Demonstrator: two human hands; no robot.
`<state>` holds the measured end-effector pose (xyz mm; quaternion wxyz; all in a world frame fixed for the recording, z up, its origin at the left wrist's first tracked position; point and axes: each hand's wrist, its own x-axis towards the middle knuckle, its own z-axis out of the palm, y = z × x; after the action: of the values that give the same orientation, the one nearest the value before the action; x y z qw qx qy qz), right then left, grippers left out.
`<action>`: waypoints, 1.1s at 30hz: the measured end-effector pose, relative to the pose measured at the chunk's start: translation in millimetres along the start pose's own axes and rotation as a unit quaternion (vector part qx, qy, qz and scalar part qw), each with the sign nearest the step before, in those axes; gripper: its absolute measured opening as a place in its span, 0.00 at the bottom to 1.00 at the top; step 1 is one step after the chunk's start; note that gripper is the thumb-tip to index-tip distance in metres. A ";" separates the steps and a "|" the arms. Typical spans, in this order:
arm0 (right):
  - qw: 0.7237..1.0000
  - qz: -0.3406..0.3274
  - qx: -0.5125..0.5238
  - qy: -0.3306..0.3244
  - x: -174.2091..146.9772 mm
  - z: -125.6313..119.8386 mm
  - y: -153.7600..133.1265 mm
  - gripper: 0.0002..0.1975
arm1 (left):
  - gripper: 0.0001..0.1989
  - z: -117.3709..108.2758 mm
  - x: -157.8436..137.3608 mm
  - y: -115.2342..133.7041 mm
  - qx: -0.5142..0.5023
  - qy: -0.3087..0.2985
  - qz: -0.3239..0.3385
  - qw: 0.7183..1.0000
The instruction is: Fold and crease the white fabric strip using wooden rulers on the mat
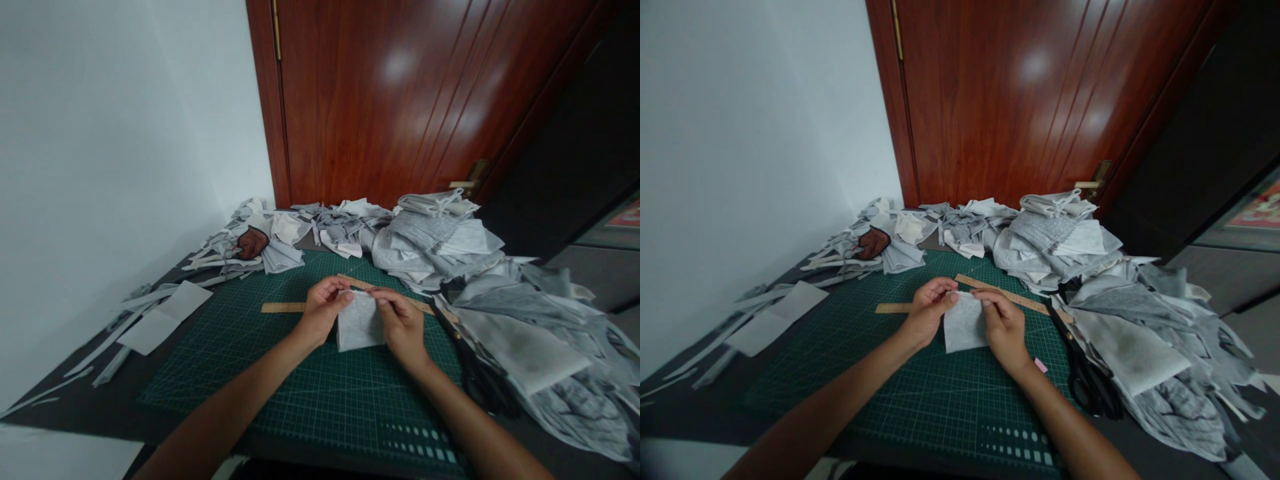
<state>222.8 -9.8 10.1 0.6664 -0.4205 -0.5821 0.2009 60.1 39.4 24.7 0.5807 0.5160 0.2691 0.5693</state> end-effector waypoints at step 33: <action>0.996 0.019 -0.065 0.051 -3.7 5.6 6.0 0.09 | 0.07 -3.4 -4.6 -0.8 0.183 -0.036 0.116 0.975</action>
<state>218.0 -7.4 2.9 0.6628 -0.4837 -0.5506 0.1538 56.3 36.2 21.6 0.4153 0.6615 0.2863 0.5550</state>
